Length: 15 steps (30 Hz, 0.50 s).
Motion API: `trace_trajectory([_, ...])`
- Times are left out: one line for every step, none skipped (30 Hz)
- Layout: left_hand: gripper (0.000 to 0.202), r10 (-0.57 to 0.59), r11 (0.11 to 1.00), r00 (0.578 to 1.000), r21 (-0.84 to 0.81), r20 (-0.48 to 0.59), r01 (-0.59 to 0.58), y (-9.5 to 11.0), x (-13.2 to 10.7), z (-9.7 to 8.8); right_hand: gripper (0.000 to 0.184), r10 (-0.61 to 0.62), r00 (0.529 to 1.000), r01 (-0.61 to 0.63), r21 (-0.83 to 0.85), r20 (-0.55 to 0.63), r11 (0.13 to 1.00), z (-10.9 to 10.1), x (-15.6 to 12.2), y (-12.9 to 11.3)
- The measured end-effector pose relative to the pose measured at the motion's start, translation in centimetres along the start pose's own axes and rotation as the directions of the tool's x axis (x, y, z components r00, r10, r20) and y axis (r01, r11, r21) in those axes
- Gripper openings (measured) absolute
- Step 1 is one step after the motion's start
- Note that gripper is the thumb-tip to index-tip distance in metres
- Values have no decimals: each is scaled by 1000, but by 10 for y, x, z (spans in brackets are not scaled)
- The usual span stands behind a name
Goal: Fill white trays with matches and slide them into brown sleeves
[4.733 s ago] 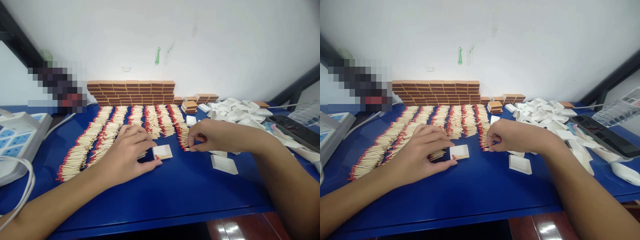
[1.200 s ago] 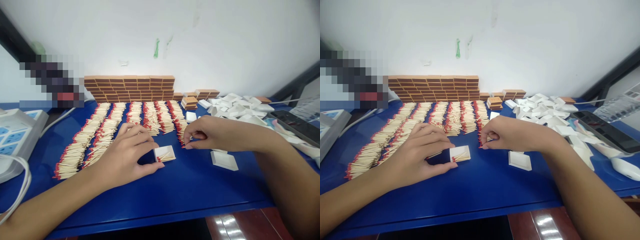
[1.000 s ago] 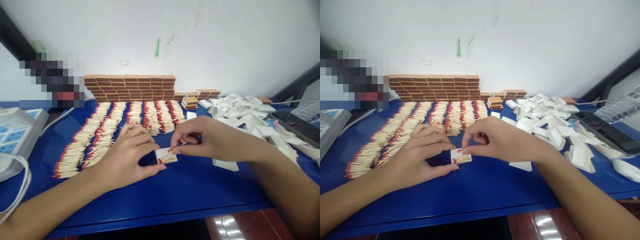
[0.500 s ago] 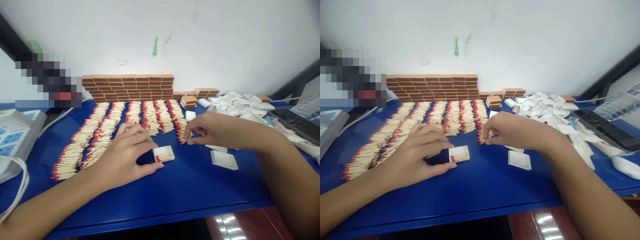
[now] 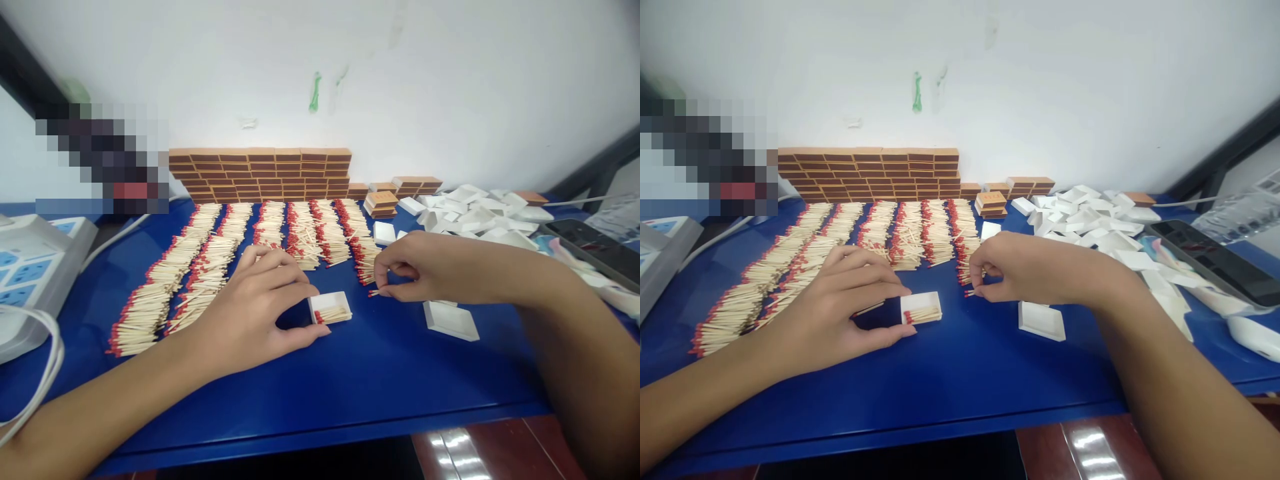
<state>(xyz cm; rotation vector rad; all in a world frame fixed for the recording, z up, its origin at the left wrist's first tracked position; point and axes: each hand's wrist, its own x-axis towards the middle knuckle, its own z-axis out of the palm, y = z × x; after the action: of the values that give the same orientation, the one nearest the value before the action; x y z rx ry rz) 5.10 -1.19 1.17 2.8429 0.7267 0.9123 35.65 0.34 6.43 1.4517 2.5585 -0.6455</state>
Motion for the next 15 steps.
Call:
trace_trajectory([25, 1, 1000, 1000, -1, 2, -1, 0, 0, 0, 23, -1, 1000, 1, 6, 11, 1000, 0, 0, 0])
trace_trajectory([25, 1, 1000, 1000, -1, 3, -1, 0, -1, 0, 24, -1, 1000, 1, 9, 22, 1000, 0, 0, 0])
trace_trajectory([25, 2, 1000, 1000, -1, 4, -2, 0, -1, 0, 25, 0, 1000, 0, 11, 29, 1000, -1, 0, 0])
trace_trajectory([25, 3, 1000, 1000, -1, 3, -3, 0, -1, 0, 25, 3, 1000, -3, 12, 26, 1000, -1, 0, 0])
trace_trajectory([25, 3, 1000, 1000, -1, 4, -3, -1, -1, 0, 25, 5, 1000, -5, 17, 19, 1000, -1, 1, 0])
trace_trajectory([25, 1, 1000, 1000, 0, 4, -1, -1, -1, 0, 25, 5, 1000, -5, 26, 14, 1000, -1, 1, 0])
trace_trajectory([25, 0, 1000, 1000, 0, 4, 0, -1, -1, 1, 26, 4, 1000, -4, 37, 11, 999, -1, 2, 0])
trace_trajectory([25, -1, 1000, 1000, 0, 3, 1, -2, -1, 1, 25, 2, 1000, -2, 49, 15, 999, 0, 2, 0])
trace_trajectory([25, -1, 1000, 1000, -1, 4, 1, -2, 0, 2, 24, 1, 1000, -2, 59, 26, 998, 0, 3, 0])
trace_trajectory([25, 0, 1000, 1000, -1, 3, 0, -2, 0, 2, 24, 2, 999, -5, 66, 37, 998, 0, 3, 0])
trace_trajectory([25, 1, 1000, 1000, -1, 2, -1, -2, 0, 2, 24, 5, 999, -8, 71, 46, 997, 1, 3, 0])
trace_trajectory([25, 1, 1000, 1000, -1, 5, -1, -2, 0, 2, 24, 7, 999, -11, 72, 51, 997, 1, 4, -1])
trace_trajectory([25, 1, 1000, 1000, -2, 5, -1, -1, 0, 2, 25, 10, 999, -14, 73, 51, 997, 1, 4, -2])
trace_trajectory([25, -2, 1000, 1000, 0, 7, 2, -1, 0, 2, 26, 10, 999, -13, 74, 50, 997, 1, 3, -3])
trace_trajectory([25, -5, 1000, 1000, 1, 9, 5, -1, 0, 1, 27, 5, 999, -8, 74, 44, 997, 1, 3, -5])
